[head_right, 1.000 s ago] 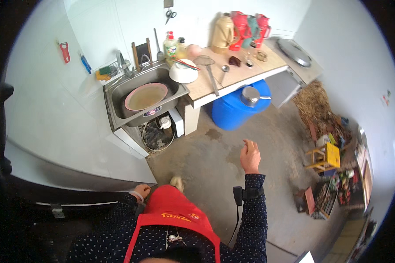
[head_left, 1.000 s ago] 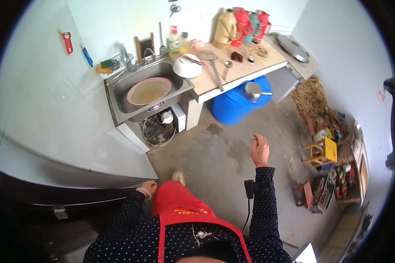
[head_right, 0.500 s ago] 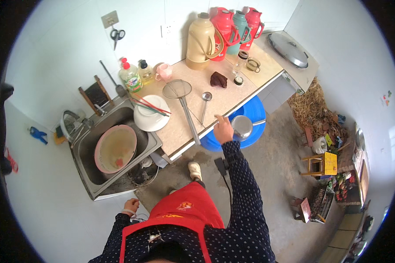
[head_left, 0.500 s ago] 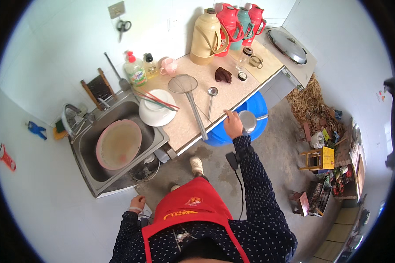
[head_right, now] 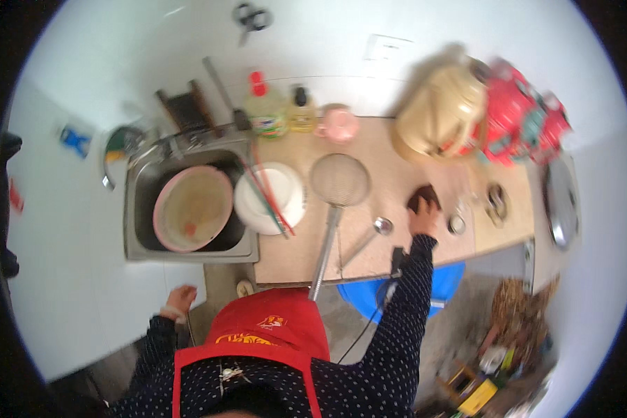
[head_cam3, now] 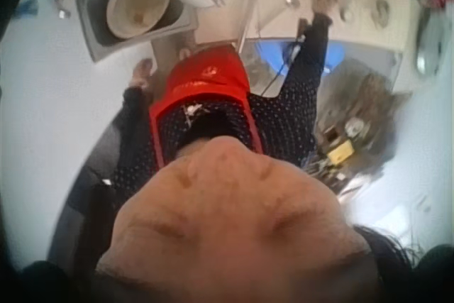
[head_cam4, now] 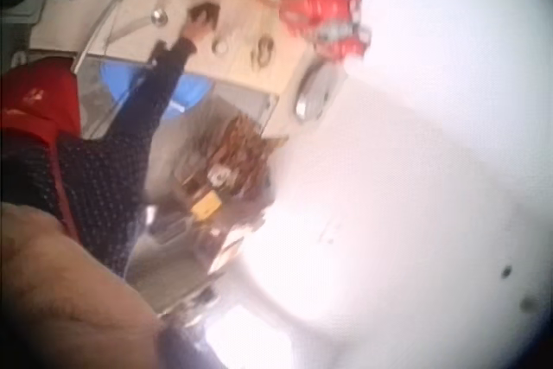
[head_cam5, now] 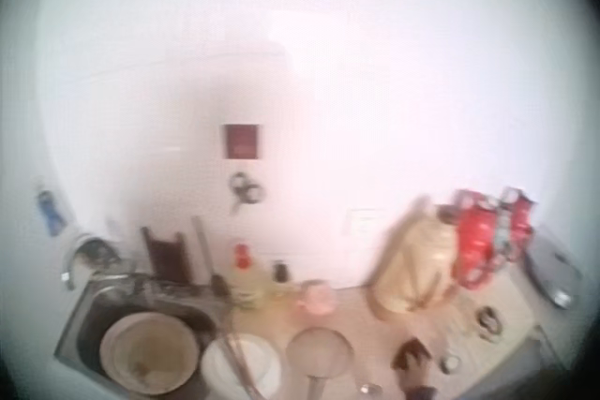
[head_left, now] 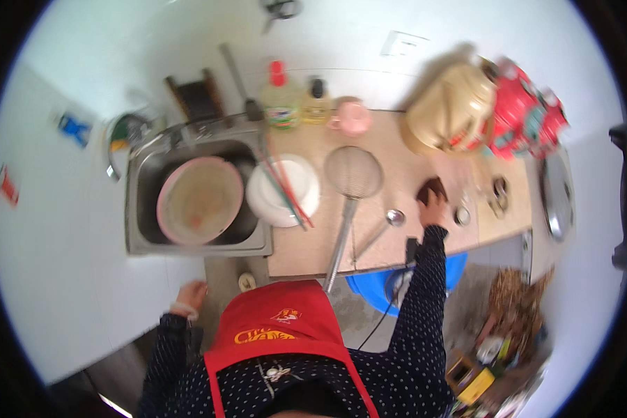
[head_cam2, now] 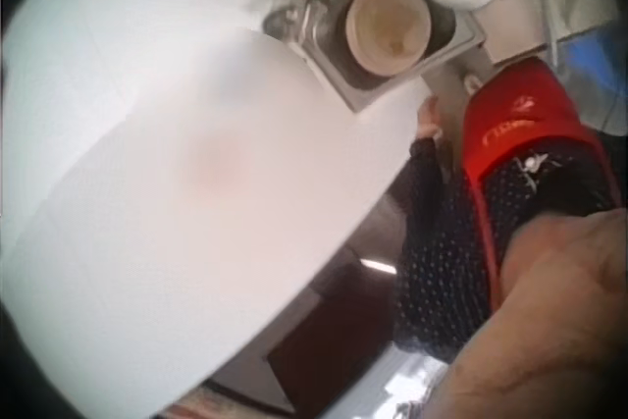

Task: The person washes a dark object in a pink basin under running water, then uses a ladle to scoop water from a large pot into the basin. They wipe the pot lid with a cloth, sweep the floor with a broom, and wipe a countertop. The person then washes the object again in the basin and pours the water into the sink.

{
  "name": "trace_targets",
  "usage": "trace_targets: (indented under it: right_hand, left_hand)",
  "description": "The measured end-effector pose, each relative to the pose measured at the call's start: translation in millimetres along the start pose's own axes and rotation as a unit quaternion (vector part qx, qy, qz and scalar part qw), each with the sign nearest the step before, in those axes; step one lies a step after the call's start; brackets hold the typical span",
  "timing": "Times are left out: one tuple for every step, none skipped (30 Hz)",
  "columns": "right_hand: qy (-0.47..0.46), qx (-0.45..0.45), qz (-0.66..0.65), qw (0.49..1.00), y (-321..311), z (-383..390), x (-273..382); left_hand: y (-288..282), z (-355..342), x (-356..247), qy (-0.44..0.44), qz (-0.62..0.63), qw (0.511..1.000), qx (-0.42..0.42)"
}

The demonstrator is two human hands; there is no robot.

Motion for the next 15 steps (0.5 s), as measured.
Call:
trace_targets:
  right_hand:
    - [-0.041,-0.029,0.048,0.998,-0.9,1.3,-7.3]
    - [-0.049,-0.044,0.057,0.996,1.4,-3.5,-14.9]
    - [-0.029,-0.060,0.075,0.995,0.8,-0.1,-25.9]
    - [-0.017,-0.102,0.057,0.993,-4.6,6.6,-32.9]
    - [0.037,-0.130,0.053,0.989,-11.8,13.7,-39.1]
    - [0.065,-0.131,-0.117,0.982,-10.4,24.8,-44.4]
    - [0.121,-0.118,-0.269,0.948,-19.8,40.1,-49.5]
    - [0.168,-0.066,-0.403,0.897,-29.9,55.7,-46.2]
    - [0.206,-0.030,-0.522,0.827,-42.2,71.3,-34.5]
    - [0.221,-0.075,-0.567,0.790,-64.4,89.6,-18.0]
    - [0.238,-0.127,-0.604,0.750,-86.0,115.6,4.7]
    - [0.185,-0.163,-0.524,0.815,-114.9,138.6,37.3]
    - [0.178,-0.168,-0.508,0.826,-139.0,158.6,71.4]
    - [0.138,-0.110,-0.557,0.812,-152.4,174.4,115.1]
    - [0.122,-0.056,-0.624,0.770,-160.9,188.5,159.5]
  left_hand:
    - [-11.0,-6.1,-17.4,0.025,-0.026,0.999,-0.021]
    - [-17.7,-15.9,-24.5,-0.027,0.043,0.999,0.000]
    - [-30.1,-29.5,-33.3,-0.035,0.069,0.996,-0.033]
    - [-49.6,-40.6,-52.6,0.097,0.115,0.983,-0.106]
    - [-64.7,-62.0,-60.0,0.132,0.118,0.976,-0.128]
    - [-68.0,-89.6,-56.5,0.127,0.170,0.969,-0.129]
    - [-73.8,-119.1,-53.5,0.117,0.227,0.959,-0.125]
    - [-81.1,-149.4,-44.7,0.057,0.140,0.983,-0.099]
    - [-80.0,-179.4,-37.6,0.008,0.075,0.995,-0.065]
    - [-77.5,-204.8,-39.5,0.026,-0.071,0.995,-0.065]
    - [-69.9,-220.8,-32.0,-0.005,-0.161,0.987,-0.013]
    - [-61.1,-236.3,-26.5,-0.027,-0.295,0.953,0.055]
    - [-52.6,-251.1,-24.7,-0.033,-0.341,0.934,0.104]
    - [-45.9,-261.6,-25.2,-0.017,-0.330,0.940,0.088]
    - [-40.0,-269.7,-26.8,0.000,-0.316,0.946,0.073]
Point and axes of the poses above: each hand's wrist, its own z-axis away from the middle knuckle, its own y-axis out of the palm, x = y × z, the point moved 5 cm from there along -z, towards the middle knuckle, and after that the axes turned 3 degrees about -y, right-handed, at the moved point
